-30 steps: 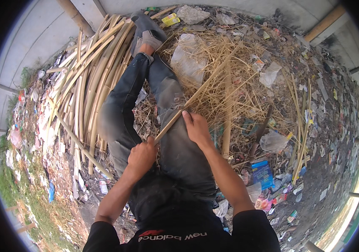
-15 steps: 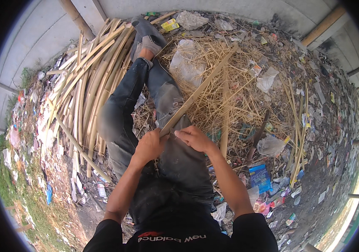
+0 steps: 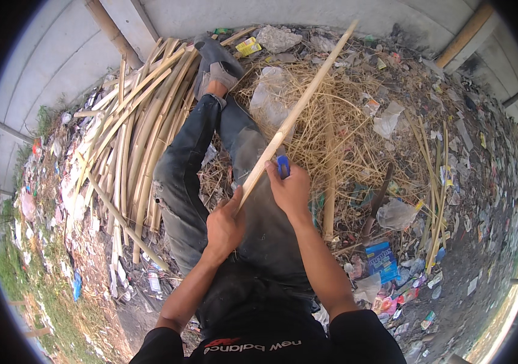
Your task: The person sits on the ground and uses a blue utility knife to shave thin strips off a long bamboo pole. They hold the pole with their left hand and scrape along its length with the knife in their right hand, creating a pile of bamboo shavings.
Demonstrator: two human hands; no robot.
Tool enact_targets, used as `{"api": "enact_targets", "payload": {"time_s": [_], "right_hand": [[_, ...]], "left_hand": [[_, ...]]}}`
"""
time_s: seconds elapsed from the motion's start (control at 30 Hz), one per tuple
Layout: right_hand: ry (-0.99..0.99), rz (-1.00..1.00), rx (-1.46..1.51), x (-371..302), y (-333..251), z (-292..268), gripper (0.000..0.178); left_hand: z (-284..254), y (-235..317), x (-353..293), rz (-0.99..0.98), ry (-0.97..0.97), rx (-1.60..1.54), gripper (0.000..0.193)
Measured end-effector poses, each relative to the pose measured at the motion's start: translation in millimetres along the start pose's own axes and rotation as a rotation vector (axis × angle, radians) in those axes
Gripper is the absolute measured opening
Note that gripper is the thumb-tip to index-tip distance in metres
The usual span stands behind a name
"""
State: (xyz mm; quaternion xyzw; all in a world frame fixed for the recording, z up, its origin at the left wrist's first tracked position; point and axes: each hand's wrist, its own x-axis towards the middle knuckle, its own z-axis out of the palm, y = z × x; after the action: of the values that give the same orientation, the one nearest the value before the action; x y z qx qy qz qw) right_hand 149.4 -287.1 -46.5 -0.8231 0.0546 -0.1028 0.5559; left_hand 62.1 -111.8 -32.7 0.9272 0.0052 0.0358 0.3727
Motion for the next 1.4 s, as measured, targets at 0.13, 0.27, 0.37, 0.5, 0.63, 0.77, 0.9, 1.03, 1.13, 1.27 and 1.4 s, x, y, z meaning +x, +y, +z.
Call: {"api": "enact_targets", "payload": {"time_s": [0.13,0.27,0.37,0.5,0.63,0.77,0.9,1.03,1.13,1.27,1.4], "right_hand": [[0.049,0.059,0.199,10.4,-8.5,7.7,0.026],[0.013,0.081,0.3,6.7,-11.1,1.6,0.031],[-0.313,0.229,0.561,-3.0,-23.1,-23.9,0.026],[-0.653,0.273,0.685,-24.1,-20.8,-57.9,0.027],[-0.833,0.118,0.874,-32.3,0.2,-100.2,0.033],[-0.511,0.06,1.36,-21.4,46.6,-152.0,0.037],[0.377,0.316,1.1,16.4,63.2,-182.7,0.047],[0.349,0.412,0.568,14.1,31.1,-136.7,0.046],[-0.051,0.239,0.352,-9.3,-11.1,-79.1,0.043],[-0.293,-0.133,0.246,-9.8,-67.4,-22.4,0.051],[-0.461,-0.296,0.183,-1.4,-102.2,2.2,0.059]], "left_hand": [[-2.1,1.2,4.7,0.04,0.079,-0.03,0.054],[3.6,-4.8,3.5,0.035,0.13,-0.105,0.056],[7.2,-20.7,8.1,-0.058,0.124,-0.243,0.06],[4.1,-33.3,19.0,-0.111,0.115,-0.654,0.065],[-11.3,-44.7,27.4,-0.182,0.168,-0.917,0.067],[-25.3,-37.5,33.1,-0.315,0.27,-1.019,0.069],[-34.1,-31.9,38.5,-0.283,0.285,-1.127,0.056],[-20.0,-21.7,37.4,-0.232,0.213,-1.303,0.049],[-10.4,-3.2,34.5,-0.18,0.193,-1.422,0.049],[4.3,25.2,25.4,-0.134,0.193,-1.545,0.053],[23.8,23.4,11.8,-0.151,0.254,-1.426,0.054]]}}
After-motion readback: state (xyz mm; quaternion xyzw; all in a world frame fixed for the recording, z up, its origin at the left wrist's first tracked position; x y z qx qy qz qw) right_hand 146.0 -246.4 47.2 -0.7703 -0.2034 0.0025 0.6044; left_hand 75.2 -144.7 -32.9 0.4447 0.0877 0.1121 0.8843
